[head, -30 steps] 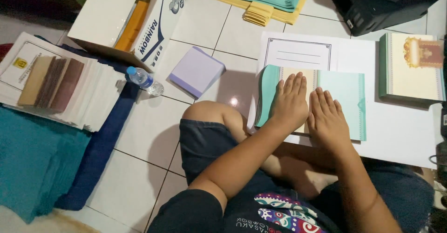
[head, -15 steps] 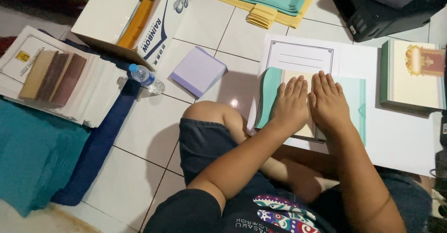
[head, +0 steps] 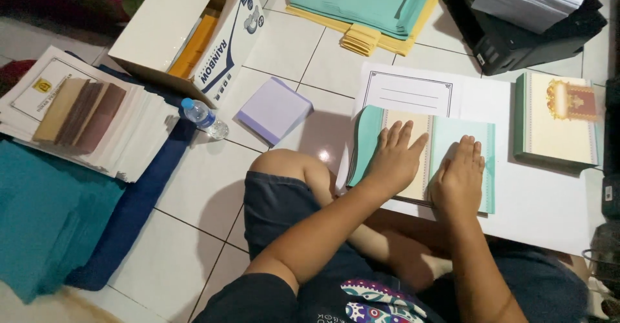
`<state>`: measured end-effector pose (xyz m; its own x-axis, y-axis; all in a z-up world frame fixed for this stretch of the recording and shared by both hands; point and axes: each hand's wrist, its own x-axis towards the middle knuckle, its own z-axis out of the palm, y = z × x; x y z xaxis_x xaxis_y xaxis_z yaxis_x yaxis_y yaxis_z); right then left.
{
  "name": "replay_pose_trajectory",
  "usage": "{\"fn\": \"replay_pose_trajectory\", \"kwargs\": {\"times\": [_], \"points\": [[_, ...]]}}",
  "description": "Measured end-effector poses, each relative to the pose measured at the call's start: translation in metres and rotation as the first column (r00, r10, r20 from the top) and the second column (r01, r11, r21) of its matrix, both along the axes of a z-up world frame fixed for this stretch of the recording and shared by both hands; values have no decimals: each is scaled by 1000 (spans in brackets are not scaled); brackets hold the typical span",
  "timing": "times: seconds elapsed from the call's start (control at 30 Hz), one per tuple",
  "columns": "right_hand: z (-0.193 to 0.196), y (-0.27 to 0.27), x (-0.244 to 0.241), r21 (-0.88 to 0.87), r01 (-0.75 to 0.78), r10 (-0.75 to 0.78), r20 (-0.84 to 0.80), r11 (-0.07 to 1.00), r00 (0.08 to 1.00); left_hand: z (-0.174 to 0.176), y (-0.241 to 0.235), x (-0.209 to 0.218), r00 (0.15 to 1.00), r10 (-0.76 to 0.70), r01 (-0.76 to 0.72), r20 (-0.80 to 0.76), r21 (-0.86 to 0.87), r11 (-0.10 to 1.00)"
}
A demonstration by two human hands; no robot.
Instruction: A person is sitting on the floor folding paper invitations and stacking them neatly.
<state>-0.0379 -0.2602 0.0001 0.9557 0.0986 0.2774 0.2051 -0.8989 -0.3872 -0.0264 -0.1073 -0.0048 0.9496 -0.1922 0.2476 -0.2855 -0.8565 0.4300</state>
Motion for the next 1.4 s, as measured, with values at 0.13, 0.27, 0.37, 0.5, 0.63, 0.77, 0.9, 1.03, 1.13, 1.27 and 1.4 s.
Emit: {"fn": "replay_pose_trajectory", "kwargs": {"times": [0.13, 0.27, 0.37, 0.5, 0.63, 0.77, 0.9, 1.03, 1.13, 1.27, 1.4], "points": [[2, -3, 2, 128, 0, -6, 47, 992, 999, 3, -3, 15, 976, -105, 109, -189, 9, 994], [-1, -12, 1, 268, 5, -11, 21, 963, 1000, 2, 0, 41, 908, -297, 353, -296, 154, 923], [10, -13, -3, 325, 9, -4, -17, 946, 1000, 34, 6, 44, 889, -382, 448, -253, 302, 842], [19, -13, -5, 359, 26, 4, -82, 933, 997, 65, 12, 36, 873, -443, 488, -204, 399, 777], [17, -14, -1, 360, 22, 11, -91, 933, 996, 60, 15, 35, 848, -482, 530, -220, 396, 750], [16, -14, -1, 346, 52, -8, -128, 937, 992, 68, 16, 32, 860, -462, 509, -219, 443, 738], [14, -14, -2, 334, 25, 12, -108, 942, 994, 73, 13, 31, 867, -479, 475, -135, 513, 715], [2, -21, 4, 327, 9, 18, -81, 945, 997, 37, 5, 57, 853, -506, 493, -131, 522, 696], [2, -24, 3, 341, 1, 28, -81, 940, 996, 48, 9, 56, 868, -491, 394, 82, 490, 778], [13, -19, -3, 525, -106, 148, -38, 844, 988, 102, 42, 18, 920, -90, 68, 381, 72, 995], [16, -26, -4, 824, -108, 307, -83, 557, 948, 99, 52, -4, 953, 261, -167, 155, -452, 876]]}}
